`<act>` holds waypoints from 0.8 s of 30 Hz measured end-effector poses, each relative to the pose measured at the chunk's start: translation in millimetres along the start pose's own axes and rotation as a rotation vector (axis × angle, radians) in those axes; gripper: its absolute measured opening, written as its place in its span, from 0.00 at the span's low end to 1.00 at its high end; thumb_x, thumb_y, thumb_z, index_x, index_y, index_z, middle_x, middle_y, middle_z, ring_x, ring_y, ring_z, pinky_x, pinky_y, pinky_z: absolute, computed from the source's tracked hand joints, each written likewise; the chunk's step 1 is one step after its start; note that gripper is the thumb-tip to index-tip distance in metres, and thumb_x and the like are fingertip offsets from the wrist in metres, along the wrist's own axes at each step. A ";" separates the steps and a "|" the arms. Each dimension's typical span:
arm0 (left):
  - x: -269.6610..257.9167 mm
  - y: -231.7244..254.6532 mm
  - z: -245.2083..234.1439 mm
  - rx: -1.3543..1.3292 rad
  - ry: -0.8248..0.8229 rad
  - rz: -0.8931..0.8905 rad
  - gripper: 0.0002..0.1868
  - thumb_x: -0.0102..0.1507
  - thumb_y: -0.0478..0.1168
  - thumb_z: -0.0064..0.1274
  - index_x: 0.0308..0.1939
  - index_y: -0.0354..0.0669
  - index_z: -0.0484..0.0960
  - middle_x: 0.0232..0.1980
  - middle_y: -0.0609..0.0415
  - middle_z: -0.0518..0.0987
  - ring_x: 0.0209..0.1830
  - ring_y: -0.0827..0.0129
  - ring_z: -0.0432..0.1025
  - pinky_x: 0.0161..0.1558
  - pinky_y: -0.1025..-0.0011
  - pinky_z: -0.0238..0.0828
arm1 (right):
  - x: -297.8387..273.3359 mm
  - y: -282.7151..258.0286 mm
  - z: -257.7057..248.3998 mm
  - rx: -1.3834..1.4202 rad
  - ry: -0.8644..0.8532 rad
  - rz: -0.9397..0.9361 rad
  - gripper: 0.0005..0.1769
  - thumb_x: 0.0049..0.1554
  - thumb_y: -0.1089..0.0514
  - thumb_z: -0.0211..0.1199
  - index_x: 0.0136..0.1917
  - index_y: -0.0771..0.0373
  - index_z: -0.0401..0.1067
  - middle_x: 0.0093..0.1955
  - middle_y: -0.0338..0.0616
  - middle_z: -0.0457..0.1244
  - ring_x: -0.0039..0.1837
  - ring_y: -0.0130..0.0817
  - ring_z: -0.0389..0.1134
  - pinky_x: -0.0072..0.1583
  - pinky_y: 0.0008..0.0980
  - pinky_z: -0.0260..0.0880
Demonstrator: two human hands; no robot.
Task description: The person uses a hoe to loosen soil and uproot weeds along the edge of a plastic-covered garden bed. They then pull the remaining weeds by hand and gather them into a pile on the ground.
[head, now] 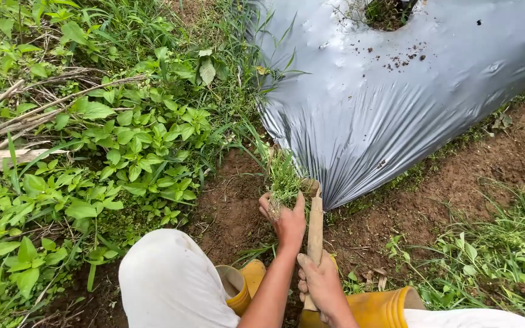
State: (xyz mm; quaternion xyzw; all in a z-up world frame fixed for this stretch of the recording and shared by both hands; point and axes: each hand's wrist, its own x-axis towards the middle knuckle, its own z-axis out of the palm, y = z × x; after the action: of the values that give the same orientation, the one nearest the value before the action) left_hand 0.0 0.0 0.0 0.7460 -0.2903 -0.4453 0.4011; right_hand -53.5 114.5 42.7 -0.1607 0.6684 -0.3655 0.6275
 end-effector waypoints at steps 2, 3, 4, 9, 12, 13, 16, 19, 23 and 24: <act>-1.5 -2.2 21.4 -0.038 -0.026 0.059 0.34 0.59 0.49 0.64 0.58 0.40 0.61 0.67 0.42 0.58 0.63 0.55 0.62 0.56 0.51 0.76 | -5.8 -14.6 -5.3 -0.005 0.068 0.023 0.07 0.65 0.60 0.55 0.49 0.63 0.59 0.31 0.45 0.54 0.26 0.31 0.53 0.26 0.32 0.57; 0.5 -1.7 30.2 -0.081 -0.026 0.124 0.33 0.58 0.45 0.66 0.58 0.40 0.62 0.66 0.41 0.60 0.59 0.59 0.66 0.56 0.55 0.75 | -7.4 -22.9 -4.7 -0.015 0.109 0.043 0.07 0.66 0.60 0.55 0.50 0.64 0.60 0.31 0.46 0.55 0.27 0.33 0.54 0.27 0.33 0.58; -1.8 8.6 35.2 -0.076 -0.046 0.127 0.33 0.58 0.45 0.66 0.58 0.40 0.62 0.66 0.41 0.60 0.59 0.59 0.66 0.56 0.55 0.75 | 4.2 -14.6 -11.0 -0.003 0.126 0.042 0.07 0.66 0.60 0.55 0.50 0.64 0.60 0.31 0.46 0.55 0.27 0.33 0.54 0.27 0.33 0.58; -22.0 24.0 68.0 -0.005 -0.197 0.262 0.31 0.59 0.48 0.65 0.55 0.32 0.67 0.60 0.44 0.63 0.61 0.55 0.60 0.66 0.50 0.65 | 19.5 6.9 -35.7 0.248 0.289 -0.021 0.09 0.63 0.62 0.58 0.50 0.64 0.58 0.29 0.50 0.51 0.23 0.34 0.47 0.24 0.33 0.48; -44.1 26.9 92.6 0.052 -0.272 0.388 0.17 0.59 0.46 0.63 0.44 0.39 0.79 0.55 0.51 0.66 0.58 0.58 0.60 0.62 0.53 0.63 | 1.8 -9.0 -44.9 0.304 0.404 0.025 0.11 0.63 0.60 0.57 0.47 0.63 0.56 0.29 0.49 0.50 0.24 0.36 0.47 0.24 0.38 0.50; -52.5 27.0 100.9 0.071 -0.315 0.398 0.17 0.59 0.46 0.63 0.44 0.39 0.79 0.55 0.51 0.66 0.58 0.58 0.60 0.62 0.53 0.63 | -0.2 -5.0 -50.6 0.341 0.434 0.030 0.11 0.63 0.60 0.57 0.47 0.63 0.56 0.29 0.49 0.50 0.24 0.36 0.47 0.24 0.38 0.50; -88.8 18.4 119.0 0.111 -0.491 0.271 0.32 0.58 0.49 0.66 0.56 0.40 0.65 0.60 0.48 0.63 0.61 0.62 0.60 0.66 0.58 0.62 | -14.8 15.2 -71.1 0.481 0.505 -0.053 0.11 0.62 0.60 0.56 0.47 0.63 0.54 0.30 0.49 0.50 0.23 0.34 0.48 0.22 0.37 0.52; -115.9 -30.8 148.1 0.171 -0.621 0.437 0.23 0.61 0.48 0.63 0.49 0.38 0.71 0.55 0.47 0.63 0.57 0.54 0.58 0.60 0.48 0.58 | -28.9 25.4 -92.3 0.544 0.616 -0.093 0.13 0.62 0.59 0.57 0.44 0.63 0.54 0.28 0.49 0.50 0.22 0.34 0.47 0.22 0.37 0.52; -165.1 -46.0 164.0 0.517 -0.831 0.833 0.12 0.67 0.46 0.52 0.50 0.49 0.71 0.66 0.22 0.45 0.70 0.30 0.38 0.74 0.38 0.26 | -57.5 36.1 -120.8 0.559 0.713 -0.105 0.13 0.64 0.57 0.56 0.44 0.63 0.54 0.29 0.47 0.50 0.24 0.34 0.48 0.23 0.38 0.52; -185.1 -9.6 156.3 0.371 -0.879 0.492 0.29 0.64 0.59 0.54 0.24 0.33 0.78 0.64 0.47 0.57 0.69 0.56 0.51 0.78 0.49 0.29 | -60.4 45.2 -131.2 0.576 0.717 -0.151 0.14 0.64 0.56 0.55 0.43 0.62 0.53 0.28 0.47 0.49 0.23 0.34 0.48 0.22 0.38 0.52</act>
State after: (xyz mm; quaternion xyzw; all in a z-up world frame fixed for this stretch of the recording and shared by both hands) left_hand -220.0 98.1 27.6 0.4575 -0.6709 -0.5498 0.1956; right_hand -158.3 223.5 47.9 0.1084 0.7010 -0.6131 0.3477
